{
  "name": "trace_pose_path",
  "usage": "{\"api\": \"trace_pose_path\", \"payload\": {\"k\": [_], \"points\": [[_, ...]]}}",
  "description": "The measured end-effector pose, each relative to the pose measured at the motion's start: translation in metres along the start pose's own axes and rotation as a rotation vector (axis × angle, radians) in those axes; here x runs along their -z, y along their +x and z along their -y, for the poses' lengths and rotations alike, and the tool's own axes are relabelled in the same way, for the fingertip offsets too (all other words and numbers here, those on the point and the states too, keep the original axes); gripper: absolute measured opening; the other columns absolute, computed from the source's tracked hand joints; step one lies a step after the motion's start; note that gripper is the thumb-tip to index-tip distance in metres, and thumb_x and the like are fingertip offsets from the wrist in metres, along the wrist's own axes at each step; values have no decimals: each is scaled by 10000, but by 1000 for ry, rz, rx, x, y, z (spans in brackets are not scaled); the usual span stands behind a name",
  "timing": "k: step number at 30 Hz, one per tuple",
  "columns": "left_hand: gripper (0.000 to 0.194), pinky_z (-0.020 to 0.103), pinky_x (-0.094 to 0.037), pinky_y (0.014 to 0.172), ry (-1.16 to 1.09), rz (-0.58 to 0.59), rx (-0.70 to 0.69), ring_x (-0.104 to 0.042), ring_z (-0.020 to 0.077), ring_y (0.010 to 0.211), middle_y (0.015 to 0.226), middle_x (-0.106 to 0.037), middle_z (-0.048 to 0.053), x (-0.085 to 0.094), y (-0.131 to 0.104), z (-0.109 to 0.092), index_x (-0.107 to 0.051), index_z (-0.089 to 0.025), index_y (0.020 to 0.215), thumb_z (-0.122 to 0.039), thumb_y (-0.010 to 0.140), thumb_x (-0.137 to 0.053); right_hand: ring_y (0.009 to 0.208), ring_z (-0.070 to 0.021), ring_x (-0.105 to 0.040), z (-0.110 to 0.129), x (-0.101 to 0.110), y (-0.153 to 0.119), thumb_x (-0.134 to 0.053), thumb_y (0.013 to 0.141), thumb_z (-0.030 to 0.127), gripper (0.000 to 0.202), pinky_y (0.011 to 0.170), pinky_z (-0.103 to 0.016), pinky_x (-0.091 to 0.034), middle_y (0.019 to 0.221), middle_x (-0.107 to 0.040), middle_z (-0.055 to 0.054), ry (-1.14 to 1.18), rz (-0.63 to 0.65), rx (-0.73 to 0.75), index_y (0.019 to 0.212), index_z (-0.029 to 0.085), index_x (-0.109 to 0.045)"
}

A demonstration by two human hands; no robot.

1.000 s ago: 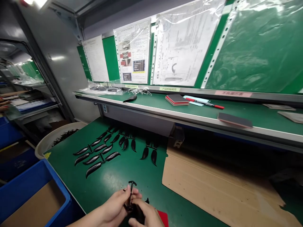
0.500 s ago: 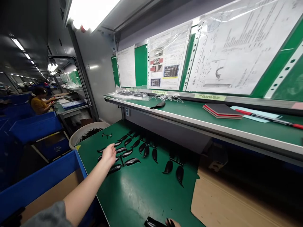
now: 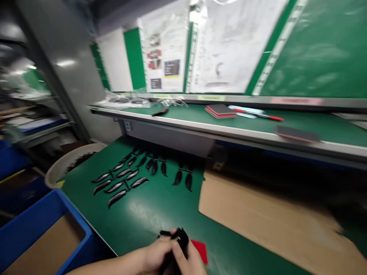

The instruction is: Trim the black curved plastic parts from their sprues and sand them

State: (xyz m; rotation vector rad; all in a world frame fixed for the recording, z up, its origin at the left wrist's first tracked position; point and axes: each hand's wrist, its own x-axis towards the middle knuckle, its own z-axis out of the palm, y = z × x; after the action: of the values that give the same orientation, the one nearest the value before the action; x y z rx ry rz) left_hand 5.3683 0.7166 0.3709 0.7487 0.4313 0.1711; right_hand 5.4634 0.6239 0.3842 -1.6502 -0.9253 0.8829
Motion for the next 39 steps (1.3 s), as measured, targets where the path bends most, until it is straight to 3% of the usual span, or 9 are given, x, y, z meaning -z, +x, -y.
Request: {"api": "trace_pose_path", "payload": {"k": [5,10,12,18,23,28,31,34,39], "points": [[373,294,-444,590,54,83,155,-553,137,530,655,-580,20,-12,-16,-4,-603,-155,1053,-459,846,-537,1294,-263,-443,-3,38,-27,-528,817,600,694,1074,-421,-360,1374,-505,-128,-215,5,56,1384,211,-430],[502,364,-485,685,121,165,151,-609,177,660,865,-640,88,-5,-17,-18,-441,-176,1349,-425,913,-445,1183,-311,-483,-64,116,-51,-490,873,420,428,972,-496,-384,1269,-545,-128,-913,-456,-154,1247,225,-562],[551,391,-492,723,144,167,158,-622,191,731,1046,-628,122,-3,-19,-24,-347,-221,1422,-404,914,-455,1095,-327,-515,-90,137,-61,-521,854,372,397,892,-494,-405,1187,-574,-134,-1131,-521,-215,1212,213,-584],[616,436,-509,757,189,188,181,-632,215,829,1285,-521,117,-8,-26,-33,-215,-352,1468,-390,909,-471,937,-271,-549,-129,160,-83,-419,910,368,276,790,-421,-406,973,-611,-83,-1123,-572,-232,978,208,-634],[501,420,-516,748,215,242,208,-657,226,852,1283,-510,126,-11,-28,-32,-390,-312,1376,-379,892,-498,948,-251,-561,-125,147,-78,-413,904,453,282,801,-391,-436,991,-617,-80,-700,-586,-154,940,218,-565],[333,352,-490,737,350,252,231,-657,167,680,1036,-621,106,-14,-28,-32,-583,-169,1081,-412,862,-521,705,-160,-557,-69,94,-67,-297,964,438,268,680,-304,-477,817,-588,-20,-269,-345,42,1030,232,-455],[237,291,-452,657,481,230,260,-613,121,553,920,-632,59,-23,-32,-39,-593,-137,857,-358,849,-506,842,-176,-559,-27,70,-65,-304,978,373,266,761,-322,-460,929,-598,-41,-463,-210,263,1139,246,-473],[199,246,-400,573,632,245,302,-581,107,492,747,-595,0,-32,-39,-47,-564,-148,794,-313,843,-465,919,-223,-521,-1,59,-62,-346,953,477,384,813,-382,-416,1025,-588,-79,-745,-131,489,1215,229,-479],[192,202,-331,484,757,272,338,-581,99,484,676,-525,-36,-35,-47,-49,-542,-172,842,-332,863,-438,782,-222,-450,6,50,-52,-229,856,692,627,698,-369,-323,870,-555,-70,-985,-73,506,1061,201,-560]]}}
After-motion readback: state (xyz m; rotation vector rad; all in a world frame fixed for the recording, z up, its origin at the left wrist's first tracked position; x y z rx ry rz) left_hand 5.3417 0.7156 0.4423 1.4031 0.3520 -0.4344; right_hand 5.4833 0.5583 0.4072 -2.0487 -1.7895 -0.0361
